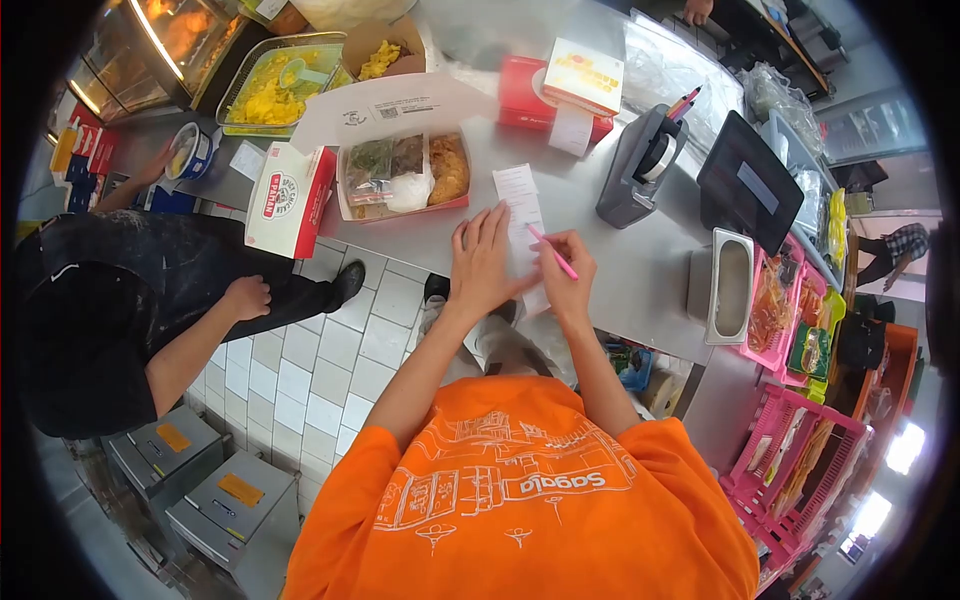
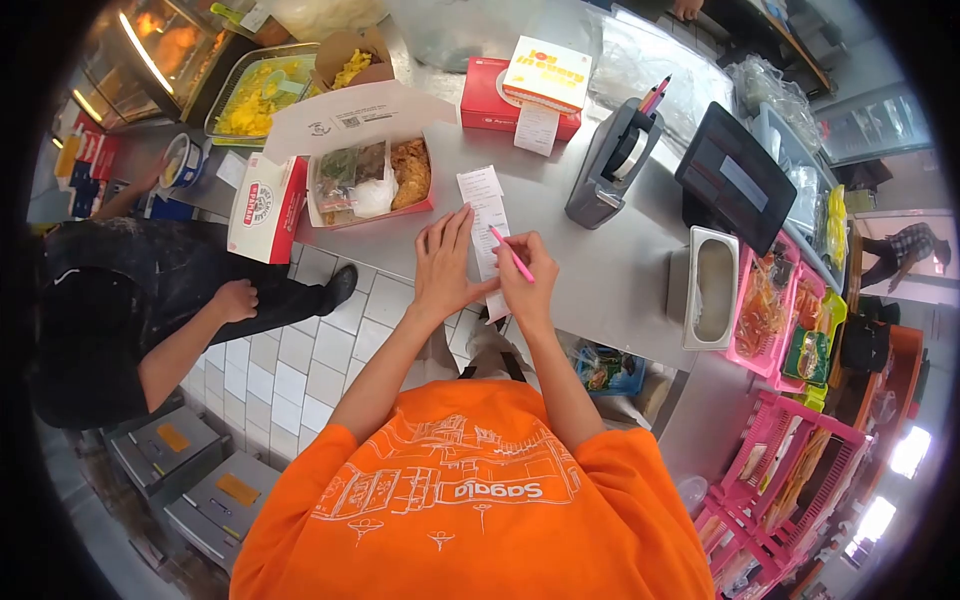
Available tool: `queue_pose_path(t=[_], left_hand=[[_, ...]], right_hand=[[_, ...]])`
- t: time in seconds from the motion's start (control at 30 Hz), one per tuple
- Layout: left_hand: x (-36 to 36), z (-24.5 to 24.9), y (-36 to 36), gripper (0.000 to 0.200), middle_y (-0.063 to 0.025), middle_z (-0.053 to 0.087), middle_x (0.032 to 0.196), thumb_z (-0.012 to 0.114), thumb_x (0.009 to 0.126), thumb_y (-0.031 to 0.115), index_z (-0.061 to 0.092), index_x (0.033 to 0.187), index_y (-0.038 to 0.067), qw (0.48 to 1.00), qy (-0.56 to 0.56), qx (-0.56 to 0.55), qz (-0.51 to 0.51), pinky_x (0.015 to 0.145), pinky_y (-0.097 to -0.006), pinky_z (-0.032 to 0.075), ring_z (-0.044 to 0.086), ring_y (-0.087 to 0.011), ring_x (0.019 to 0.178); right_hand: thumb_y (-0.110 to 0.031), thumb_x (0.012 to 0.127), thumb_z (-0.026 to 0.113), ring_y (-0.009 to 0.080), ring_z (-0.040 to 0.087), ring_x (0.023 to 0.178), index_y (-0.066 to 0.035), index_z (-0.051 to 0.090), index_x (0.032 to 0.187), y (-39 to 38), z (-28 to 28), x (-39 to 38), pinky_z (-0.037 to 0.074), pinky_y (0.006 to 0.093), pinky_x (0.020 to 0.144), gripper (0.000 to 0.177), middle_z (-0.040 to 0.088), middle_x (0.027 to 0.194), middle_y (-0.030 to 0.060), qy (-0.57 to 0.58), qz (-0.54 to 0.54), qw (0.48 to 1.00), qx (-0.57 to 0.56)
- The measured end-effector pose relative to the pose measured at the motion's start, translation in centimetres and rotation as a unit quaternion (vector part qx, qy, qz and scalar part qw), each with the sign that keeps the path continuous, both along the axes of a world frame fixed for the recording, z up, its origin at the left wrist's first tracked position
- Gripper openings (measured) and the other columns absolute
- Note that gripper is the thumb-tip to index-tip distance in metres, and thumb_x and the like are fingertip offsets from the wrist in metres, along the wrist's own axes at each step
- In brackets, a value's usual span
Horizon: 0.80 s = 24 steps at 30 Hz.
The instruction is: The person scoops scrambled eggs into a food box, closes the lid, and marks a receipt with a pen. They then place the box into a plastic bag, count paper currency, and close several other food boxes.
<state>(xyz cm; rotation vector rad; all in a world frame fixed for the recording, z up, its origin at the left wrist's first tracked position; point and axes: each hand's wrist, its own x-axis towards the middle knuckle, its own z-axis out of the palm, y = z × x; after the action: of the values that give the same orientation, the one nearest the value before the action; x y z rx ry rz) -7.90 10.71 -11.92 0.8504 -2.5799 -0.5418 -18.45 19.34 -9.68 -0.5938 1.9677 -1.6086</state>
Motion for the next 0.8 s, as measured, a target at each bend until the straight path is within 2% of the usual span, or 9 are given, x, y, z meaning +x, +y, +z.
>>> queue_pose_path(t=[0.1, 0.13, 0.2, 0.27, 0.37, 0.47, 0.6, 0.73, 0.8], left_hand=[[0.2, -0.2, -0.2, 0.1, -0.0104, 0.038, 0.141, 0.077, 0.06, 0.046, 0.035, 0.137, -0.002, 0.999, -0.038, -0.024, -0.008, 0.106, -0.046, 0.022, 0.034, -0.0269, 0.128], [0.1, 0.0, -0.2, 0.1, -0.0104, 0.038, 0.141, 0.077, 0.06, 0.046, 0.035, 0.137, -0.002, 0.999, -0.039, -0.023, -0.009, 0.106, -0.046, 0.022, 0.034, -0.0269, 0.128], [0.0, 0.2, -0.1, 0.099, -0.0102, 0.038, 0.141, 0.078, 0.059, 0.044, 0.036, 0.136, -0.002, 1.0, 0.002, 0.007, 0.0, 0.106, -0.0456, 0.023, 0.034, -0.0269, 0.128], [0.0, 0.4, -0.1, 0.099, -0.0101, 0.038, 0.141, 0.077, 0.06, 0.045, 0.036, 0.136, -0.002, 1.0, 0.004, 0.01, 0.002, 0.106, -0.0455, 0.023, 0.034, -0.0268, 0.128], [0.1, 0.2, -0.2, 0.098, -0.0109, 0.039, 0.14, 0.076, 0.062, 0.048, 0.036, 0.136, -0.003, 1.0, 0.0, 0.003, -0.003, 0.106, -0.0456, 0.023, 0.035, -0.0269, 0.127], [-0.1, 0.6, -0.3, 0.097, -0.0118, 0.04, 0.139, 0.074, 0.064, 0.051, 0.037, 0.135, -0.003, 1.0, -0.002, 0.0, -0.005, 0.105, -0.0458, 0.023, 0.036, -0.027, 0.126], [-0.2, 0.4, -0.2, 0.098, -0.0114, 0.04, 0.138, 0.074, 0.063, 0.053, 0.037, 0.135, -0.003, 1.0, 0.002, -0.004, 0.004, 0.106, -0.0457, 0.023, 0.036, -0.0265, 0.126], [-0.1, 0.5, -0.4, 0.099, -0.011, 0.04, 0.138, 0.074, 0.062, 0.054, 0.038, 0.135, -0.003, 0.999, -0.034, 0.003, -0.003, 0.106, -0.0457, 0.023, 0.035, -0.0263, 0.126], [-0.2, 0.5, -0.3, 0.102, -0.0079, 0.037, 0.142, 0.078, 0.058, 0.046, 0.035, 0.138, 0.001, 0.999, -0.011, 0.035, 0.002, 0.104, -0.046, 0.024, 0.035, -0.0266, 0.127]], right_hand=[[-0.002, 0.082, 0.06, 0.0124, 0.064, 0.067, 0.004, 0.058, 0.085, -0.2, -0.1, 0.8, 0.05, 0.0245, 0.06, 0.007, 0.067, 0.075, 0.0108, 0.01, 0.032, 0.999, -0.027], [-0.002, 0.082, 0.06, 0.0124, 0.064, 0.067, 0.004, 0.058, 0.085, 0.3, -0.2, 0.9, 0.05, 0.0245, 0.061, 0.007, 0.067, 0.074, 0.0108, 0.054, 0.033, 0.998, -0.015], [-0.002, 0.082, 0.06, 0.0124, 0.064, 0.067, 0.004, 0.058, 0.085, 0.5, -0.3, 0.3, 0.05, 0.0244, 0.061, 0.007, 0.067, 0.074, 0.0108, 0.099, 0.036, 0.994, -0.003], [-0.002, 0.082, 0.06, 0.0128, 0.065, 0.068, 0.005, 0.058, 0.086, 0.7, 0.3, -0.4, 0.05, 0.0245, 0.061, 0.008, 0.068, 0.075, 0.012, 0.025, -0.008, 0.999, 0.033], [-0.002, 0.082, 0.06, 0.0127, 0.065, 0.068, 0.006, 0.058, 0.084, 0.0, -0.6, 0.3, 0.05, 0.0248, 0.059, 0.008, 0.068, 0.076, 0.0128, 0.015, 0.031, 0.999, -0.018], [-0.002, 0.082, 0.06, 0.0115, 0.064, 0.068, 0.006, 0.057, 0.084, 1.4, -0.3, 0.5, 0.05, 0.0247, 0.059, 0.009, 0.067, 0.075, 0.0118, 0.023, 0.003, 0.999, -0.033], [-0.002, 0.082, 0.06, 0.0109, 0.064, 0.069, 0.005, 0.057, 0.084, 1.5, 0.1, -0.1, 0.05, 0.0239, 0.06, 0.008, 0.067, 0.074, 0.0115, 0.012, -0.011, 1.0, 0.005], [0.0, 0.081, 0.058, 0.0103, 0.064, 0.069, 0.004, 0.058, 0.083, 1.8, 0.2, 0.5, 0.049, 0.0237, 0.061, 0.005, 0.067, 0.074, 0.0109, 0.035, 0.048, 0.998, 0.015], [0.0, 0.081, 0.059, 0.0098, 0.063, 0.07, 0.004, 0.058, 0.084, 2.2, -0.2, -0.3, 0.049, 0.0239, 0.062, 0.006, 0.066, 0.072, 0.0092, 0.009, -0.012, 0.998, 0.055]])
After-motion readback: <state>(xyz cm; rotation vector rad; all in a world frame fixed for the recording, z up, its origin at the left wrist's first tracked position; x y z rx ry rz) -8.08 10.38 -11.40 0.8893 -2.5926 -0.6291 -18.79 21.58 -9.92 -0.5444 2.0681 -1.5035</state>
